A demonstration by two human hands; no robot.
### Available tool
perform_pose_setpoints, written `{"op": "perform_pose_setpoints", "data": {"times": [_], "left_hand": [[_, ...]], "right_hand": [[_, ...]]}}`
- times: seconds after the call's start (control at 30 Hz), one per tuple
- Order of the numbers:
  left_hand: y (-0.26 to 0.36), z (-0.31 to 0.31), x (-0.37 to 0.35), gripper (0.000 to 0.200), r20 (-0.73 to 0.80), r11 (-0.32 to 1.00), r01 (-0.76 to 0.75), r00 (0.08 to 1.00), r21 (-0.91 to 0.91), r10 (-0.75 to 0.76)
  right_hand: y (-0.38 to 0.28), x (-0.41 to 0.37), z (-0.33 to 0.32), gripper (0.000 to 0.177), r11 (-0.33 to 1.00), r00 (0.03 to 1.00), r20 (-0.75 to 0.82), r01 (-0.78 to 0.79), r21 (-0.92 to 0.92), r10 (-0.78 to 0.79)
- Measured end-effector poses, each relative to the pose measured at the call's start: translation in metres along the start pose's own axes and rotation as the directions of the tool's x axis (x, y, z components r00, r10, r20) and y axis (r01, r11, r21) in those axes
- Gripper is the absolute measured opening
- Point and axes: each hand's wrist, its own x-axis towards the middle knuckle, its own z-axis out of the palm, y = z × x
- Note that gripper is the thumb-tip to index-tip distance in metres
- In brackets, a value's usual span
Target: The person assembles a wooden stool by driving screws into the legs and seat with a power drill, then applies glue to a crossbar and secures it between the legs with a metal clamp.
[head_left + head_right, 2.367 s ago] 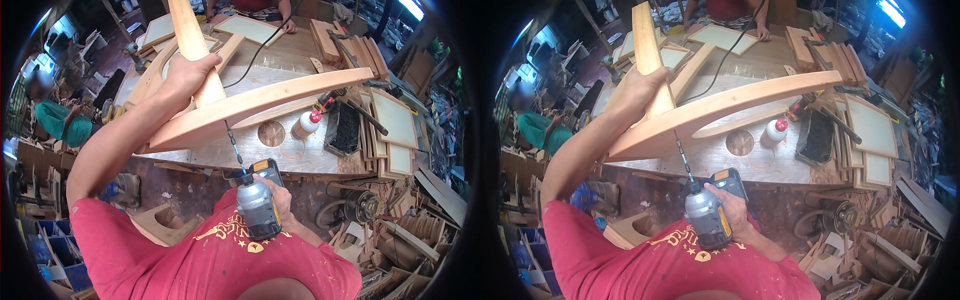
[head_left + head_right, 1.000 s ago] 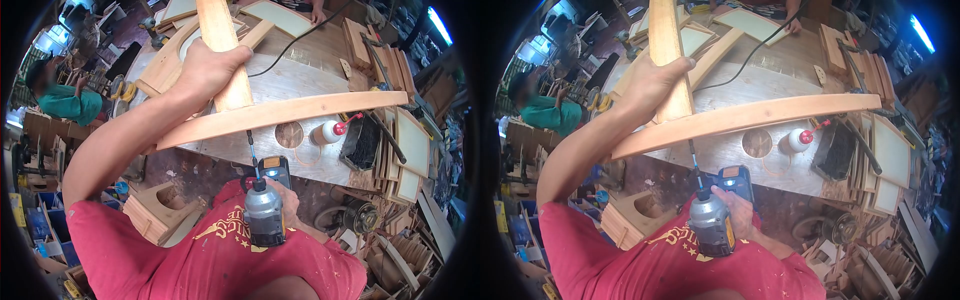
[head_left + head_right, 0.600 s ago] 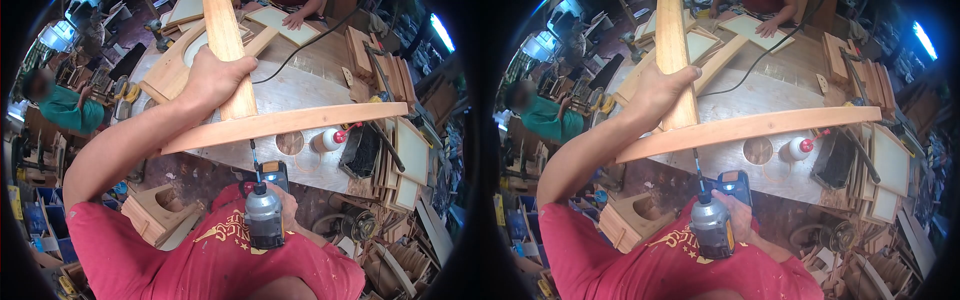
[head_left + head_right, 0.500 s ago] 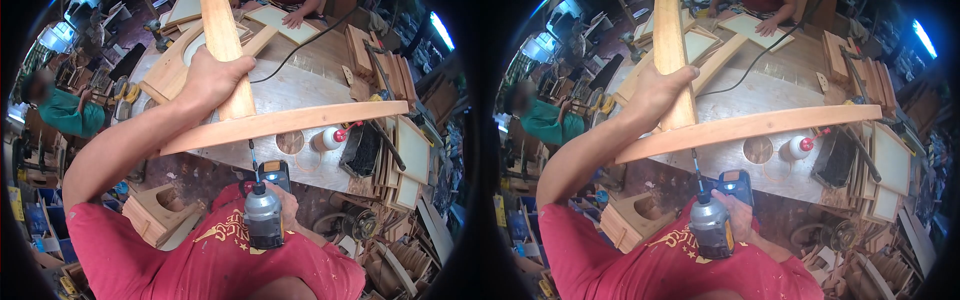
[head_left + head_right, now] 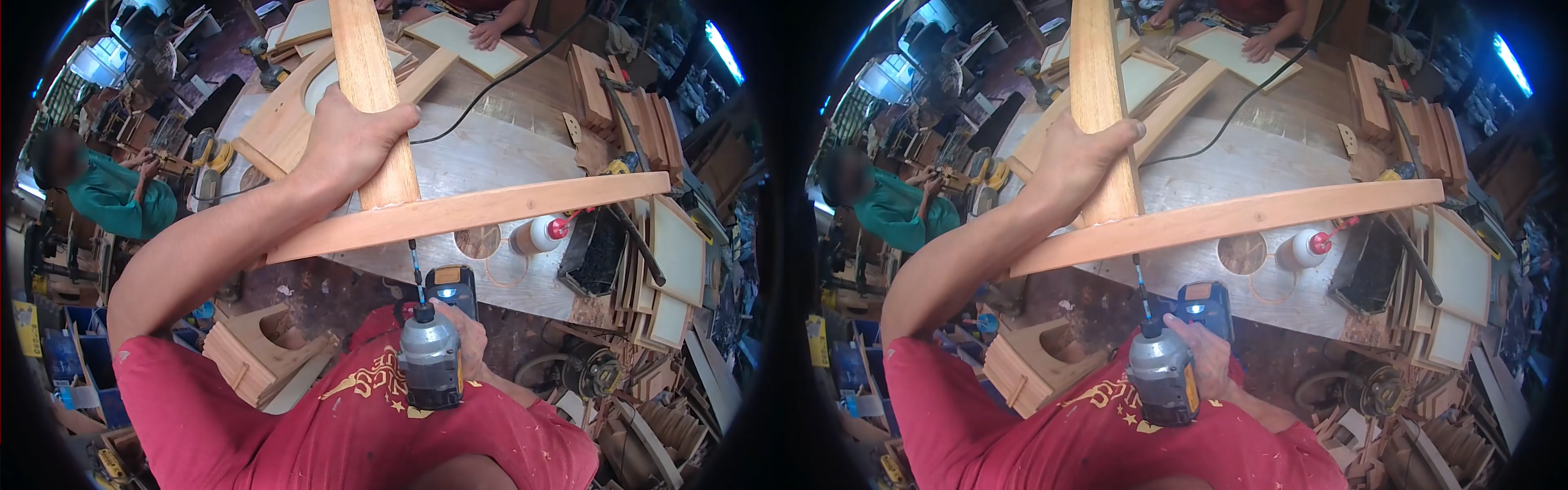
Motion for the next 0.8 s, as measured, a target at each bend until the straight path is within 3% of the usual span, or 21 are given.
{"op": "perform_pose_setpoints", "data": {"times": [0.47, 0.57, 0.8], "left_hand": [[-0.006, 0.003, 0.002, 0.052, -0.059, 1.0, -0.007, 0.998, 0.001, 0.007], [-0.002, 0.002, 0.0, 0.046, -0.031, 0.999, -0.05, 0.998, -0.012, 0.05], [0.002, 0.004, -0.003, 0.039, -0.042, 1.0, 0.007, 0.999, -0.016, -0.008]], "right_hand": [[-0.001, 0.005, -0.004, 0.057, 0.999, 0.999, 0.0, 0.033, -0.02, -0.033], [-0.003, 0.013, -0.003, 0.059, 0.998, 0.999, -0.012, 0.05, -0.025, -0.05], [0.001, 0.003, -0.002, 0.063, 1.0, 1.0, 0.017, -0.003, -0.001, 0.004]]}}
